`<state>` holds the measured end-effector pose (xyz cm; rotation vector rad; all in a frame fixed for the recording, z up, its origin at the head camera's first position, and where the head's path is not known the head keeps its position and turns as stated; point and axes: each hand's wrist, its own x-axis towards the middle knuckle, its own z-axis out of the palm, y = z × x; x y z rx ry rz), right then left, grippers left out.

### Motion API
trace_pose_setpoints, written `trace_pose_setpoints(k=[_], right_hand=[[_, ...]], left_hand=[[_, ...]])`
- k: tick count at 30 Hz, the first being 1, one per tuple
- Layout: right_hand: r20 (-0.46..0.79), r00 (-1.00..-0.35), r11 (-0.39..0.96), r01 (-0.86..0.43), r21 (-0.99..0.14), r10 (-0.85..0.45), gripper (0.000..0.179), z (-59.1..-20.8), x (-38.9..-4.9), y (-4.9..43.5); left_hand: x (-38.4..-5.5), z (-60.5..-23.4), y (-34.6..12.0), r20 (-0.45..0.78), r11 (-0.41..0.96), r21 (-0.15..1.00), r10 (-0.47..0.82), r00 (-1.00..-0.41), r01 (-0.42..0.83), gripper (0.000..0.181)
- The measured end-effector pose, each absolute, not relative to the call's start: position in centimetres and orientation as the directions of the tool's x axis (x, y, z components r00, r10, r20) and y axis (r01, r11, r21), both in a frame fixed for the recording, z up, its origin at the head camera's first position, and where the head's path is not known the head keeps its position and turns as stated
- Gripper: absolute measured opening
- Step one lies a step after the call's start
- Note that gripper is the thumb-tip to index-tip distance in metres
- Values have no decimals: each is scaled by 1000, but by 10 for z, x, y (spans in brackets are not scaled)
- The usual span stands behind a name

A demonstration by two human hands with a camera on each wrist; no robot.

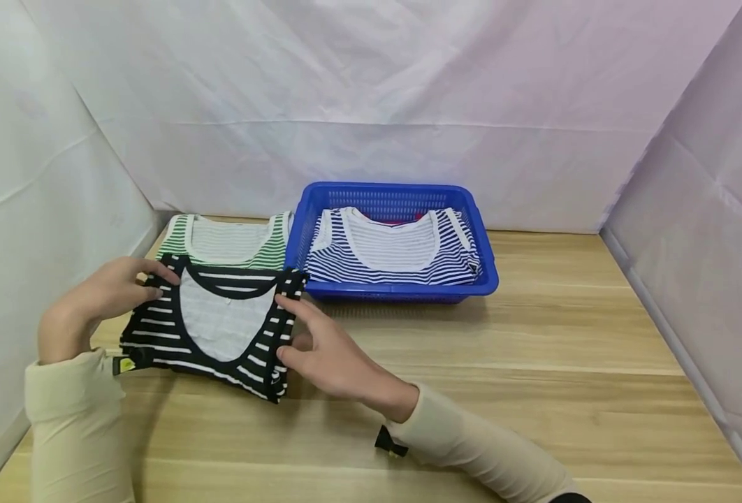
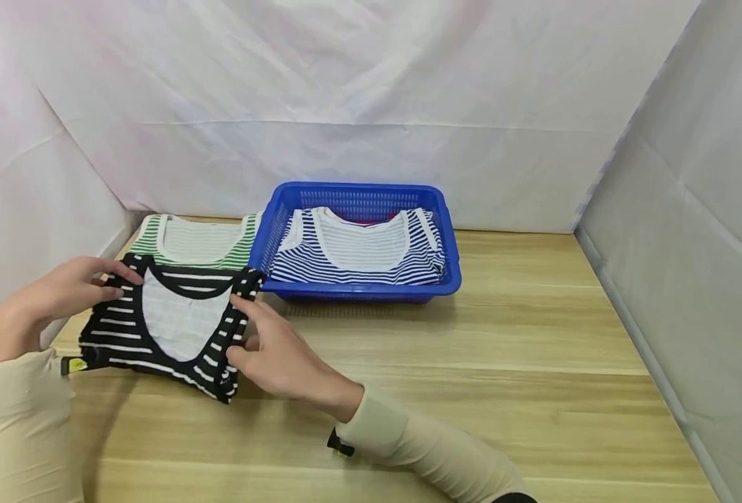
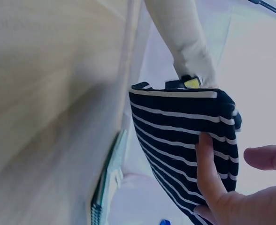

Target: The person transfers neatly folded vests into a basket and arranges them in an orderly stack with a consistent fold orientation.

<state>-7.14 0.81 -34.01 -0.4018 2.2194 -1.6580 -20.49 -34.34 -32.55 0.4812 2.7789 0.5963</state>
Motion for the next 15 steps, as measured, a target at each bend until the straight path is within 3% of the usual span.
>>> trace_pose_setpoints(k=[11,15], right_hand=[[16,-972,84,-36,-996,-235,72,-321,-90,33],[39,-987,108,-56,-993,-153,73,-312,-100,48]], left_hand=[[-202,-316,-314,6,746,623,296,-955,235,37],[-199,-313,-301,80,696,686,215,-973,210,37]])
